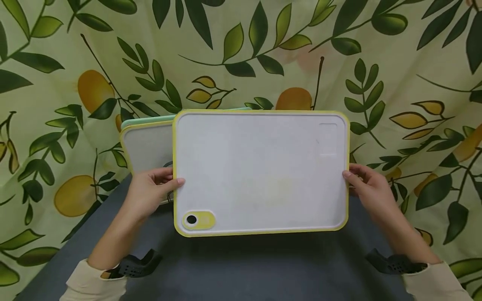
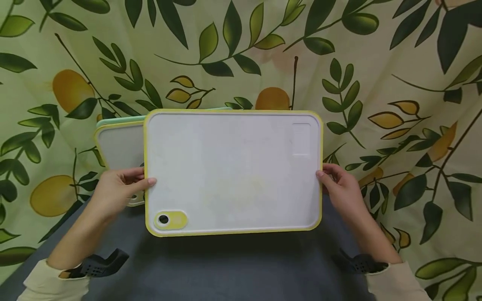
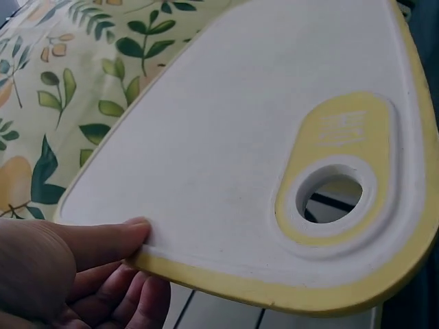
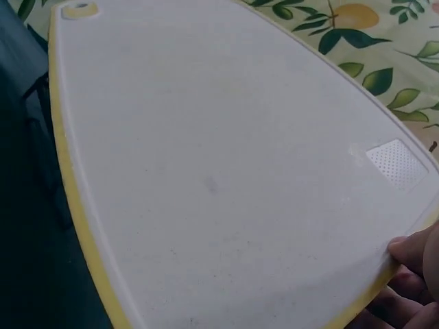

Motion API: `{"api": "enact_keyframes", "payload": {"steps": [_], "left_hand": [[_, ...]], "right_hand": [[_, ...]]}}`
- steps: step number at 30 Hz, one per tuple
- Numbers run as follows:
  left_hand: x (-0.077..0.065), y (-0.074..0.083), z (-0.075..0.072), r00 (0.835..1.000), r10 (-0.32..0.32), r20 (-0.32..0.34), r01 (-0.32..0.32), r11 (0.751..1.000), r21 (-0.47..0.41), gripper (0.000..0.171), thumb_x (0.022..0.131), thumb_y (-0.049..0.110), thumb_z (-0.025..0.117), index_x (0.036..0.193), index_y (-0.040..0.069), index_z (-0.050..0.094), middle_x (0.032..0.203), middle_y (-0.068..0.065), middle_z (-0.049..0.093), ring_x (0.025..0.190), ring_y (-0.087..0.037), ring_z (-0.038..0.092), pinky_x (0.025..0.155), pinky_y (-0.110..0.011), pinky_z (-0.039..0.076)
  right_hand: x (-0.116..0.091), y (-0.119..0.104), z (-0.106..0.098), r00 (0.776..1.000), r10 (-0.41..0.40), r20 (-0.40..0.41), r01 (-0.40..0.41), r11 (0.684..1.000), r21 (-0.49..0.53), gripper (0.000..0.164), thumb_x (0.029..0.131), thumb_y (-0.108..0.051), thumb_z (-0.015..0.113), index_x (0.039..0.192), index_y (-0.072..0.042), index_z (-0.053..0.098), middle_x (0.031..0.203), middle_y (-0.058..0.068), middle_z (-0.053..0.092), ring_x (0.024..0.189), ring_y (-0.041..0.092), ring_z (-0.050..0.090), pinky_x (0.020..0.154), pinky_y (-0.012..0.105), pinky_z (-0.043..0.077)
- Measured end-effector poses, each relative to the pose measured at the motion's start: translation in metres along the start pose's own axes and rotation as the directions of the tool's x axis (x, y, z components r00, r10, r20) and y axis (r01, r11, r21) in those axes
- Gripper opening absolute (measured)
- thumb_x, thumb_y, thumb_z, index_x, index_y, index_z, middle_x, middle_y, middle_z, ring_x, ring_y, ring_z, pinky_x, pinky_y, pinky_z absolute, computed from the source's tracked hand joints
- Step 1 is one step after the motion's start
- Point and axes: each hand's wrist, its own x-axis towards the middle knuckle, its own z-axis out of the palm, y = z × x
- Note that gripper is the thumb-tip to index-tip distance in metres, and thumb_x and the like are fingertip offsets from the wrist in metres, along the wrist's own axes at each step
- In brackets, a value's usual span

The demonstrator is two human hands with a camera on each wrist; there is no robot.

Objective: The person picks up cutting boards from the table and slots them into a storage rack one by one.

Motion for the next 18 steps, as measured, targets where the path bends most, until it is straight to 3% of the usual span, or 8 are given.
{"api": "enact_keyframes", "payload": {"steps": [12,18], "left_hand": [[-0.004,0.006,-0.031,0.993,0.07,-0.09,-0.063,0.995,0.081,0.047,0.09,0.03,0.078,0.125,0.0,0.07,0.081,0.024,0.067,0.082,0.003,0.062,0.07,-0.015,0.052],[-0.003,0.006,-0.044,0.99,0.08,-0.118,-0.07,0.994,0.089,0.049,0.089,0.031,0.079,0.124,-0.001,0.07,0.078,0.03,0.065,0.08,0.006,0.062,0.067,-0.013,0.051]], "right_hand": [[0.03,-0.033,0.005,0.998,-0.039,0.045,0.038,0.999,0.01,0.052,0.106,-0.039,0.049,0.14,0.0,0.048,0.107,-0.018,0.058,0.094,-0.006,0.06,0.075,0.017,0.055],[0.047,-0.047,0.01,0.992,-0.117,0.054,0.116,0.993,0.026,0.05,0.107,-0.033,0.049,0.14,0.004,0.048,0.102,-0.024,0.061,0.092,-0.009,0.062,0.075,0.015,0.056]]}}
